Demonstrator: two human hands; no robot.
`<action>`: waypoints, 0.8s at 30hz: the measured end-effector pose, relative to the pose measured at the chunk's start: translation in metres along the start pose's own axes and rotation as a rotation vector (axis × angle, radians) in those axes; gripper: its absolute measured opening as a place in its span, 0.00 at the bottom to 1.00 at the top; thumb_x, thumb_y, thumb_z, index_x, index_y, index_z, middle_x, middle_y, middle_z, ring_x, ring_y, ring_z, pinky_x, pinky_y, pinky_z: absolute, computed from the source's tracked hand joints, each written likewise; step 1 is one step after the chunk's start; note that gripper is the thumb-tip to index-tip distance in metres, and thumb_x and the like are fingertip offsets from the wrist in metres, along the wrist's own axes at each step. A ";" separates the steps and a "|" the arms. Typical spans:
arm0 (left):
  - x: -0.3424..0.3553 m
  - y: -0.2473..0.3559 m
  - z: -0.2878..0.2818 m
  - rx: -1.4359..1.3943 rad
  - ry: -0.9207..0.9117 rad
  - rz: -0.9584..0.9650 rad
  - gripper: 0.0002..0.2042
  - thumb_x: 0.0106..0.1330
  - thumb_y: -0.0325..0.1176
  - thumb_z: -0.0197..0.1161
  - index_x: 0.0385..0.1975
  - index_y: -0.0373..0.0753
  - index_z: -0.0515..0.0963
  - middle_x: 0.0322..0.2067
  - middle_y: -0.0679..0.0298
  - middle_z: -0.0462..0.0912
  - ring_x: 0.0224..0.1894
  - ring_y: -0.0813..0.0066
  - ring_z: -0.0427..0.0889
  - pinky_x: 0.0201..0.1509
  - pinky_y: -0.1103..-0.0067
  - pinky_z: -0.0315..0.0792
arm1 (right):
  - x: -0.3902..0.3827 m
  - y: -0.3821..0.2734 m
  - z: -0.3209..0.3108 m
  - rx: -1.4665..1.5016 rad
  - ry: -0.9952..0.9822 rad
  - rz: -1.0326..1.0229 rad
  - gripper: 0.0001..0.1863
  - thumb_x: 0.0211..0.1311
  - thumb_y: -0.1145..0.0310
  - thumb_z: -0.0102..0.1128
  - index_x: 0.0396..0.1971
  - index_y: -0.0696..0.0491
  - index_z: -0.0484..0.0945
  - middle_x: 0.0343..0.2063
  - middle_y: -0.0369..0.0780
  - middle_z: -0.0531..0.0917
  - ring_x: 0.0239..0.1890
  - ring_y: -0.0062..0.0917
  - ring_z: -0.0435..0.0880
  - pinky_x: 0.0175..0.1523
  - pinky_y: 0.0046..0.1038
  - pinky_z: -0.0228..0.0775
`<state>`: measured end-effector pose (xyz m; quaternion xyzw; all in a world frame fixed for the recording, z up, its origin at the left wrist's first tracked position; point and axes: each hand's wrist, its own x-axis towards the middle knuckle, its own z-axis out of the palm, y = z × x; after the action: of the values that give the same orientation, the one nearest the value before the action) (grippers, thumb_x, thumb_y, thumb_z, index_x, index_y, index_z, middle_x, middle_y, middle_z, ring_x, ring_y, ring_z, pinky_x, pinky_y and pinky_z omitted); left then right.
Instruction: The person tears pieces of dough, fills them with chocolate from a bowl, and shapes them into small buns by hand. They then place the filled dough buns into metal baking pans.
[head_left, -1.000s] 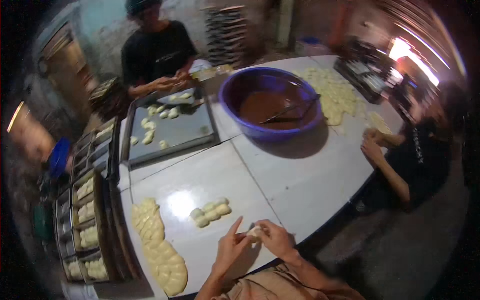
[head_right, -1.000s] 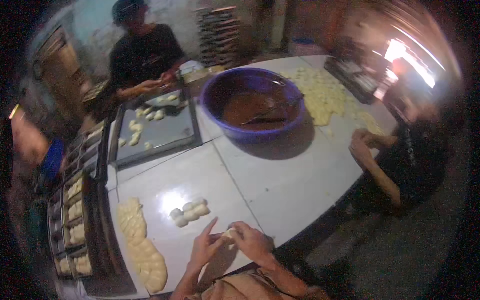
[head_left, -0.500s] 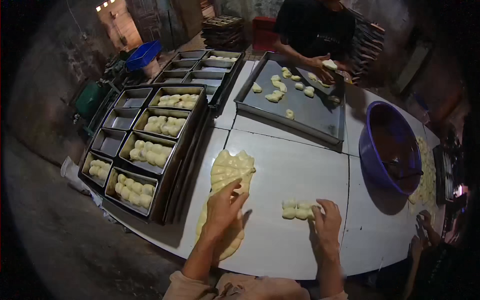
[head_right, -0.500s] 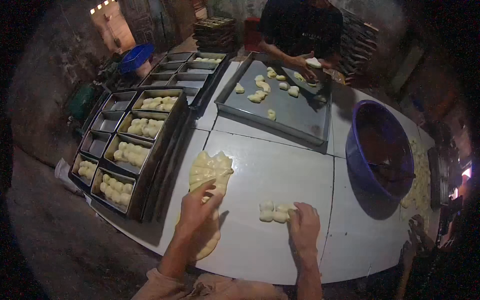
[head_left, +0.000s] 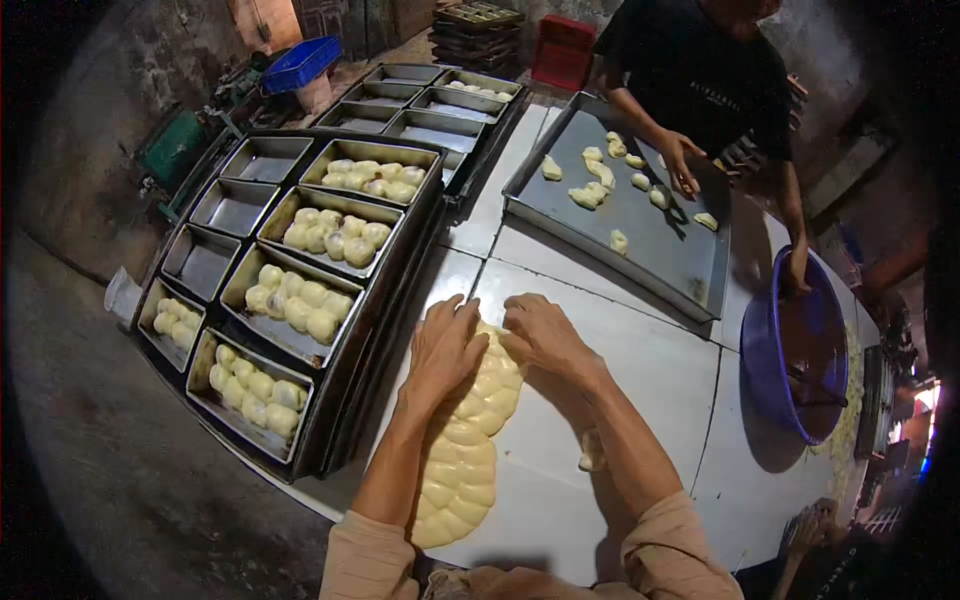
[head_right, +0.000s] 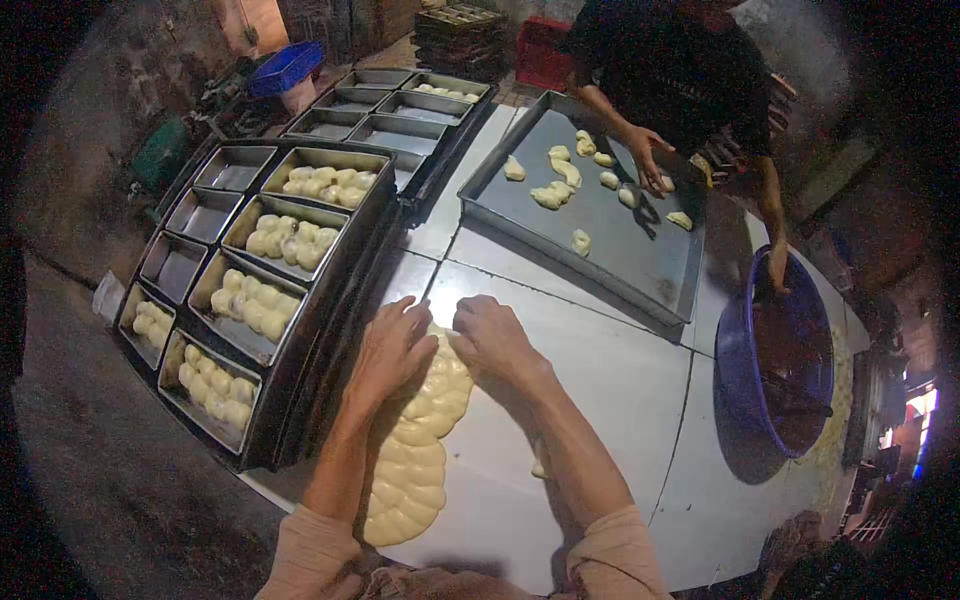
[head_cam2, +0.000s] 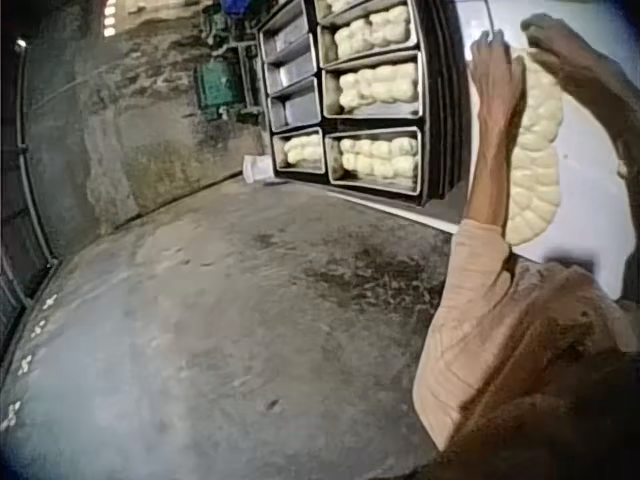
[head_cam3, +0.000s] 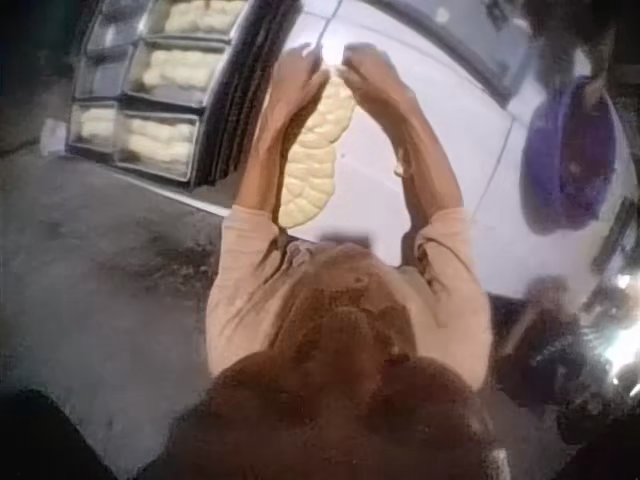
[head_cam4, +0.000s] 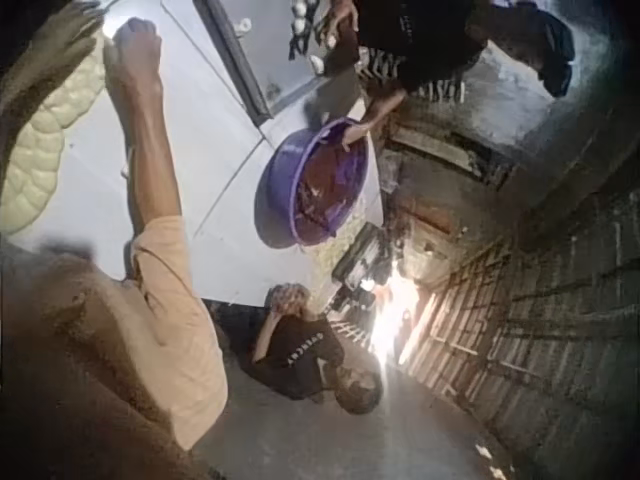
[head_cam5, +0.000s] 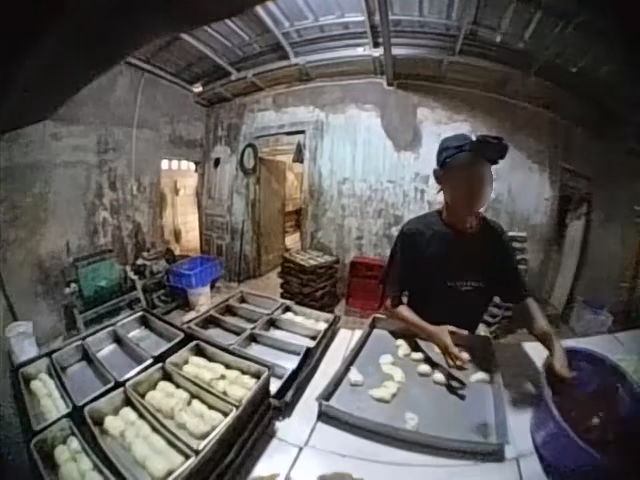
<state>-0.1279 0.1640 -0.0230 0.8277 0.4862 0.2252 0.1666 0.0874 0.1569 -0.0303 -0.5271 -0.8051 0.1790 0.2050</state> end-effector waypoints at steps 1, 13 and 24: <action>0.001 -0.003 0.001 -0.002 -0.006 -0.006 0.27 0.62 0.39 0.66 0.60 0.35 0.73 0.59 0.46 0.74 0.60 0.49 0.74 0.62 0.65 0.69 | 0.001 0.000 -0.004 0.092 -0.100 0.098 0.13 0.57 0.65 0.60 0.38 0.56 0.78 0.34 0.45 0.81 0.40 0.37 0.81 0.46 0.37 0.73; -0.003 -0.006 0.003 -0.119 -0.016 -0.005 0.29 0.61 0.40 0.67 0.61 0.33 0.72 0.60 0.46 0.74 0.63 0.48 0.71 0.67 0.62 0.65 | -0.018 0.004 -0.022 0.204 -0.099 0.201 0.23 0.54 0.54 0.61 0.40 0.60 0.81 0.29 0.45 0.83 0.42 0.35 0.79 0.45 0.33 0.71; 0.008 0.009 0.014 -0.190 -0.171 0.081 0.13 0.63 0.40 0.65 0.39 0.37 0.83 0.52 0.58 0.79 0.61 0.58 0.71 0.66 0.54 0.55 | -0.024 -0.010 -0.032 0.433 -0.124 0.242 0.28 0.55 0.55 0.67 0.52 0.56 0.78 0.38 0.47 0.84 0.40 0.33 0.84 0.45 0.31 0.75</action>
<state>-0.1103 0.1662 -0.0285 0.8435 0.4128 0.2052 0.2757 0.1045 0.1335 -0.0011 -0.5512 -0.6902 0.4025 0.2405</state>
